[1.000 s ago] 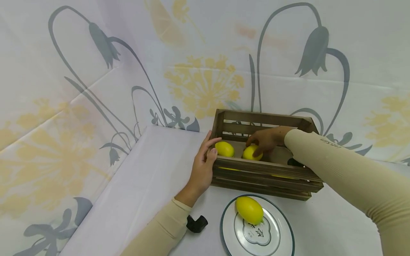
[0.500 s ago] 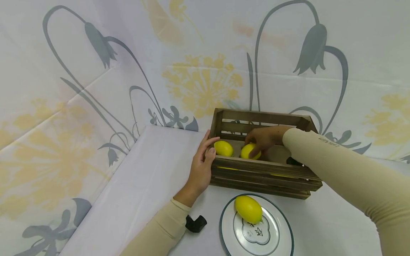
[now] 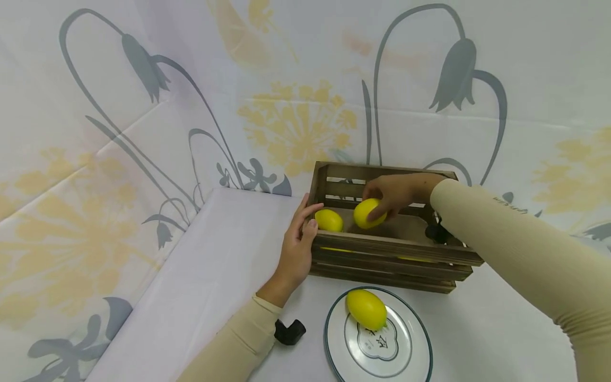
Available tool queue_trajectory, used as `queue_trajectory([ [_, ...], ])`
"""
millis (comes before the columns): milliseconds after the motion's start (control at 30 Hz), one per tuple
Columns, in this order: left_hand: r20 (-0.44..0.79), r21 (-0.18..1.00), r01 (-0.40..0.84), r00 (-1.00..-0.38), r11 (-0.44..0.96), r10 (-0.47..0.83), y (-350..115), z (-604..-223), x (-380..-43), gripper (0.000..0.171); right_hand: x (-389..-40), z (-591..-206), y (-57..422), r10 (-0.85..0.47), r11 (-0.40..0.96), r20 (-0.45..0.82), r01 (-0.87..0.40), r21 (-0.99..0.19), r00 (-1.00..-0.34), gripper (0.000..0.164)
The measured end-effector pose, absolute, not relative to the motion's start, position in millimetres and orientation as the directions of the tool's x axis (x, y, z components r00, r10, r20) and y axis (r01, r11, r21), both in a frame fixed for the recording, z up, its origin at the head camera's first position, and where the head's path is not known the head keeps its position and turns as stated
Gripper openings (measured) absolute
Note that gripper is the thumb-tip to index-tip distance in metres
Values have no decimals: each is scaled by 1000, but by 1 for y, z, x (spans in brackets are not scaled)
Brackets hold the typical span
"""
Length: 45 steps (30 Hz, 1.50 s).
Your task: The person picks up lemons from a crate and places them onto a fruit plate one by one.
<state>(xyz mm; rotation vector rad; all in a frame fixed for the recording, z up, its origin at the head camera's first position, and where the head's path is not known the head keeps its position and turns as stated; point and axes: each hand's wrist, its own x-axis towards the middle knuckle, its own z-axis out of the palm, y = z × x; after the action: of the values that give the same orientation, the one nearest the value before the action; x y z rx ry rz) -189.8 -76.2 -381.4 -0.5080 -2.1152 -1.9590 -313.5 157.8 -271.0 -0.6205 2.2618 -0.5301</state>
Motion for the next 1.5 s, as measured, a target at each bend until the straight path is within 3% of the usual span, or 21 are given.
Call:
queue_trajectory([
  [233, 392, 916, 399, -914, 48, 107, -75, -382, -191, 38, -307, -257, 161, -574, 775, -483, -248, -581, -661, 50],
  [700, 389, 917, 396, -915, 52, 107, -75, -384, -192, 39, -289, -232, 165, -565, 778, -339, -348, -524, -752, 49],
  [1500, 384, 918, 391, -917, 61, 105, -77, -380, -195, 39, -243, -230, 178, -457, 748, -25, -369, -551, -889, 56],
])
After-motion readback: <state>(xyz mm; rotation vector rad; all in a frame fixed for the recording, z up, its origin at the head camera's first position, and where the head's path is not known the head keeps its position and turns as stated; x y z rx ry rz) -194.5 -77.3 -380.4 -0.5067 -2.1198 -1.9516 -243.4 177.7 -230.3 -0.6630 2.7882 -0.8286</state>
